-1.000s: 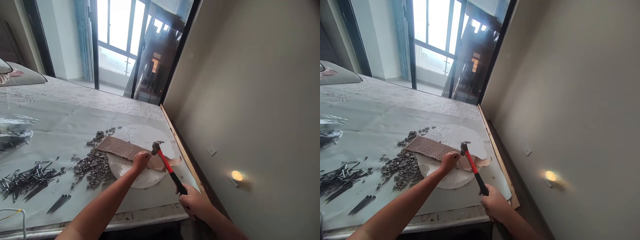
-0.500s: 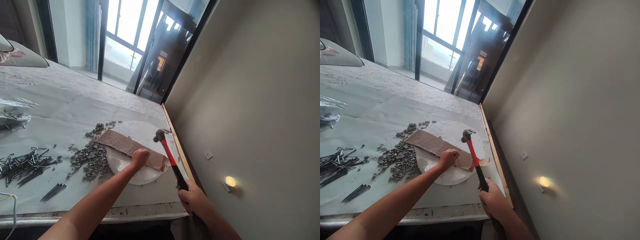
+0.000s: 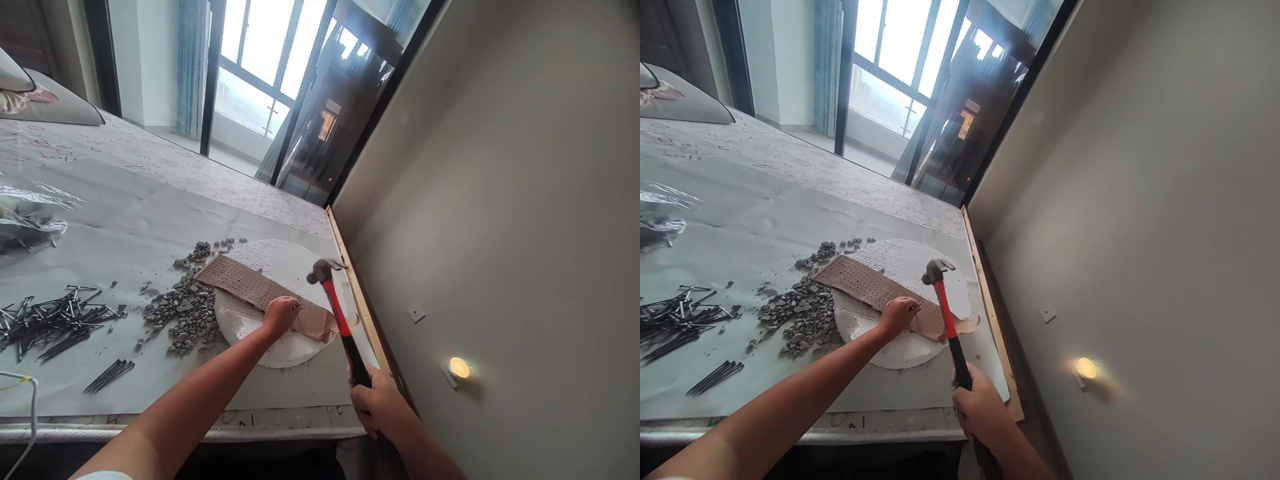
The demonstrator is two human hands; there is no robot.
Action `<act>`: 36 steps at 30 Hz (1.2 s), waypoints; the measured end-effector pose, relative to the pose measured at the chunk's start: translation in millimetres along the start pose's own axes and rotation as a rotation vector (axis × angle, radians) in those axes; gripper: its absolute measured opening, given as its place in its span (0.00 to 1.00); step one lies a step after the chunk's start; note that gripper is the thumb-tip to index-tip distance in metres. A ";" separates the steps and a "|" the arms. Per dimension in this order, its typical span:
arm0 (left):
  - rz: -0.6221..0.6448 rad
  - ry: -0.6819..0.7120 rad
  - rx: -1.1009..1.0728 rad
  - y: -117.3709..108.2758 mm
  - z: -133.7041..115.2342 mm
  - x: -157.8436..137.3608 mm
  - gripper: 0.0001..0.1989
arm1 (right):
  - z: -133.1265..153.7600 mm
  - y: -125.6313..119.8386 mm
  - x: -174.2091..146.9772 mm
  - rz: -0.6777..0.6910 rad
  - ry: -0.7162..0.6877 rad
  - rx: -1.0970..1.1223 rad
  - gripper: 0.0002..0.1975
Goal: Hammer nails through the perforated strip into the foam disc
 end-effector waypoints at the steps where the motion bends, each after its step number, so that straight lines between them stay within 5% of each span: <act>1: 0.004 -0.001 0.007 0.7 0.3 0.1 0.13 | -4.0 2.5 0.9 0.008 0.037 -0.019 0.11; 8: 0.005 0.047 0.050 0.2 -5.6 -1.2 0.14 | 5.8 -4.9 -0.9 -0.030 -0.081 0.067 0.09; 14: 0.038 0.039 0.059 -1.2 -6.6 -1.7 0.15 | -8.7 3.9 1.5 0.050 0.036 -0.032 0.08; 19: 0.019 0.055 0.057 -1.3 -7.3 -1.1 0.14 | 3.7 -5.5 0.0 -0.029 -0.069 0.002 0.07; 24: 0.017 0.026 0.065 3.9 -0.3 0.4 0.14 | -10.9 1.4 4.5 0.028 0.031 -0.002 0.09; 29: 0.018 0.051 0.066 3.9 -1.8 0.5 0.14 | -3.8 -6.8 5.4 -0.053 -0.068 0.025 0.08; 36: 0.036 0.013 0.057 5.3 0.7 1.1 0.13 | -7.7 1.4 8.6 0.002 -0.015 -0.058 0.08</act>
Point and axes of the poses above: each hand's wrist, its own x-axis towards the middle knuckle, its own y-axis out of the palm, z = x × y, the point moved 9 cm from there along x, towards the middle knuckle, and after that the axes turned 3 degrees about -y, right-handed, at the moved point
